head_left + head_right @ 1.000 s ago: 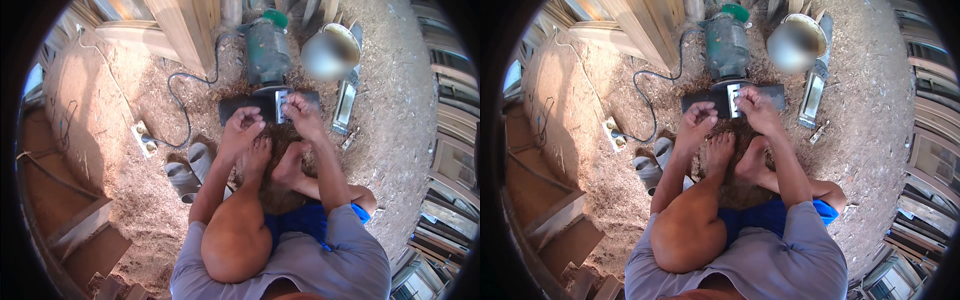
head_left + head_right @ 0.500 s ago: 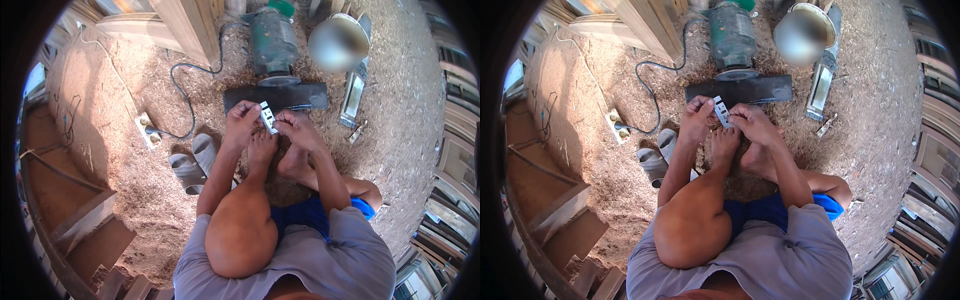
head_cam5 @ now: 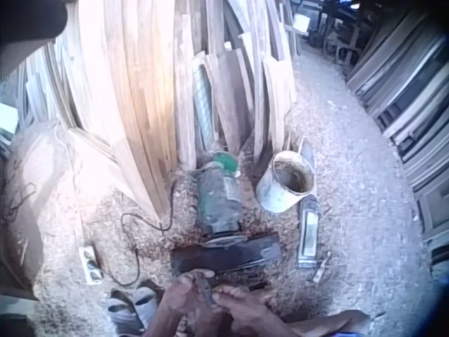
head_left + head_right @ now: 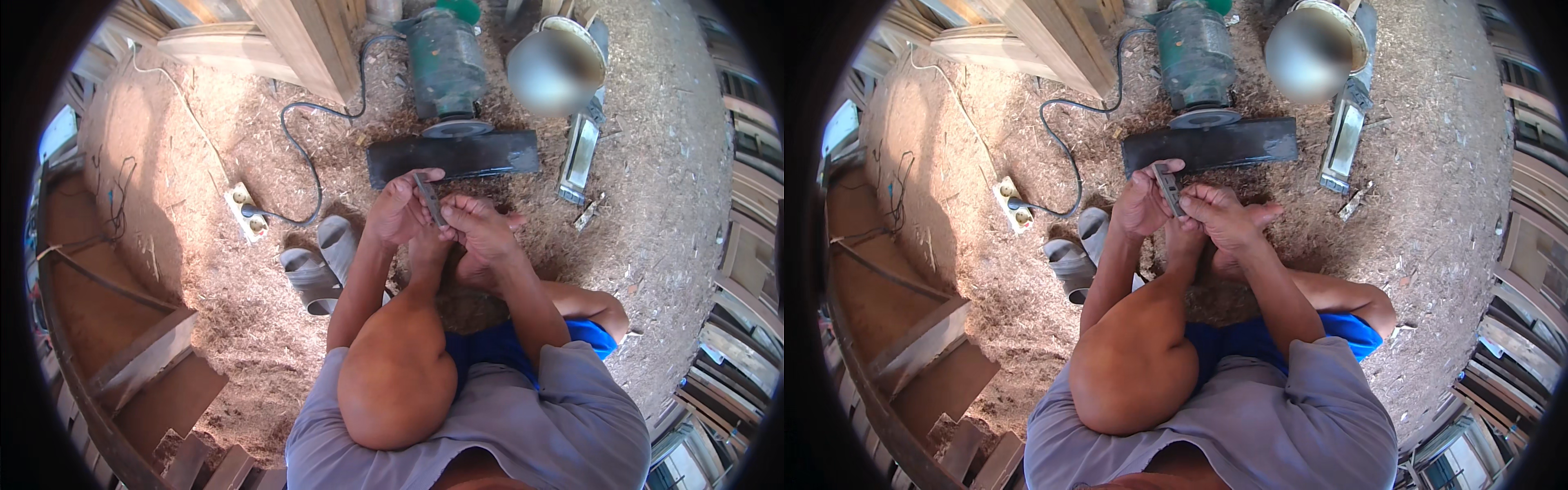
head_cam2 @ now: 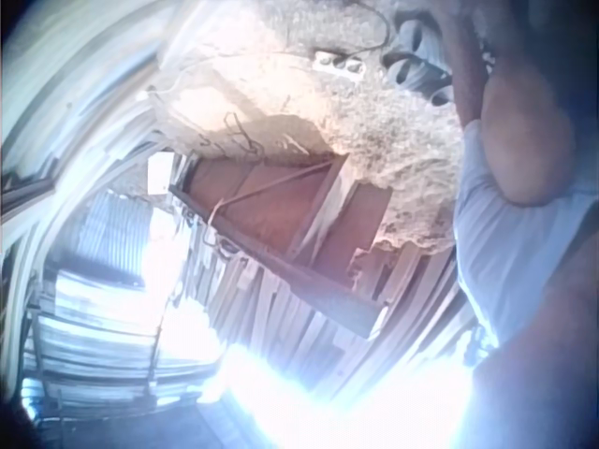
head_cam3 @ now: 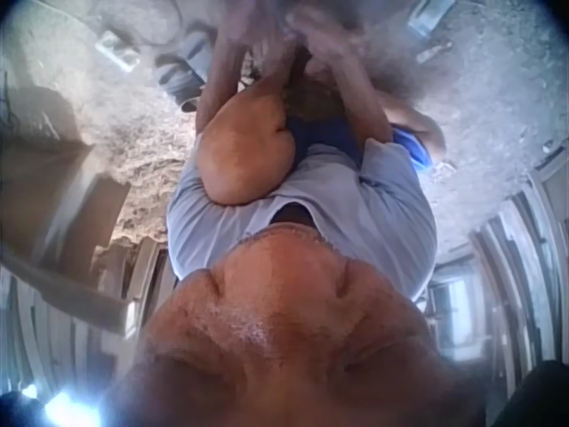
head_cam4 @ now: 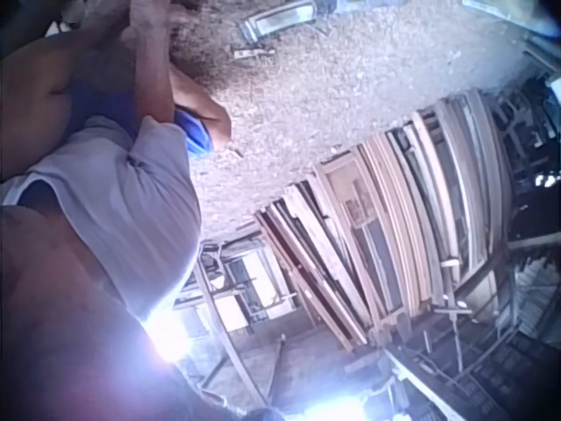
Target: The person sharpens a metal planer blade by holding it against a spinning grinding wheel, occasionally dipping the blade into a bucket of water to cool it.
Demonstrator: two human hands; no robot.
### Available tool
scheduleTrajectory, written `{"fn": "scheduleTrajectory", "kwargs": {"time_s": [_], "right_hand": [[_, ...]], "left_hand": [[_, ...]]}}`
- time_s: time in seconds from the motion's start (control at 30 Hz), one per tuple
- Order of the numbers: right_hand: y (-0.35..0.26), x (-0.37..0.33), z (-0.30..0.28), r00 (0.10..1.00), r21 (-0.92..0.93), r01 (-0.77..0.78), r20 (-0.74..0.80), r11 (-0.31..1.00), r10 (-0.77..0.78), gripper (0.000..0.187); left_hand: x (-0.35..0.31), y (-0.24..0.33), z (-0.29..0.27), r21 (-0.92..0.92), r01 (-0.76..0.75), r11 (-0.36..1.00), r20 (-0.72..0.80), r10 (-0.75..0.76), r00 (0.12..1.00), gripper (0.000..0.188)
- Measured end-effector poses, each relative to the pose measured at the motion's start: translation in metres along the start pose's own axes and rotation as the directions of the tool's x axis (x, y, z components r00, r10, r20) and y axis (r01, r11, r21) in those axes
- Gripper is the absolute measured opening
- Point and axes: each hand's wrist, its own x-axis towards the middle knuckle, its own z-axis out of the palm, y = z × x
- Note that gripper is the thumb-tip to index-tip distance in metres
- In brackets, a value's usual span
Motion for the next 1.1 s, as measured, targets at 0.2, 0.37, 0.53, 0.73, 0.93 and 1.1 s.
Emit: {"fn": "scheduleTrajectory", "kwargs": {"time_s": [0.2,0.37,0.53,0.73,0.93,1.1], "right_hand": [[0.011,0.002,0.001,0.999,0.051,-0.008,0.049,0.999,0.006,0.02],[0.007,-0.001,0.008,0.998,0.105,-0.018,0.061,0.994,0.011,0.019],[0.008,0.003,0.009,0.998,0.078,0.013,0.065,0.997,-0.018,0.018],[0.01,0.008,0.016,0.995,-0.034,0.098,-0.018,0.995,-0.099,0.017],[0.014,0.012,0.023,0.988,-0.078,0.136,-0.065,0.988,-0.141,0.016],[0.021,0.015,0.022,0.987,0.034,0.147,-0.071,0.989,-0.144,0.018]], "left_hand": [[-0.003,0.004,-0.013,0.098,-0.02,0.995,0.004,0.02,1.0,0.051],[-0.005,0.005,-0.009,0.108,-0.027,0.994,-0.041,0.031,0.999,0.047],[-0.007,0.01,-0.015,0.125,-0.029,0.992,-0.011,0.031,0.999,0.056],[-0.009,0.001,0.0,0.158,-0.077,0.984,-0.043,0.085,0.995,0.066],[-0.013,-0.007,-0.008,0.115,-0.009,0.993,0.031,0.006,1.0,0.057],[-0.011,-0.01,-0.008,0.081,-0.026,0.996,0.037,0.023,0.999,0.049]]}}
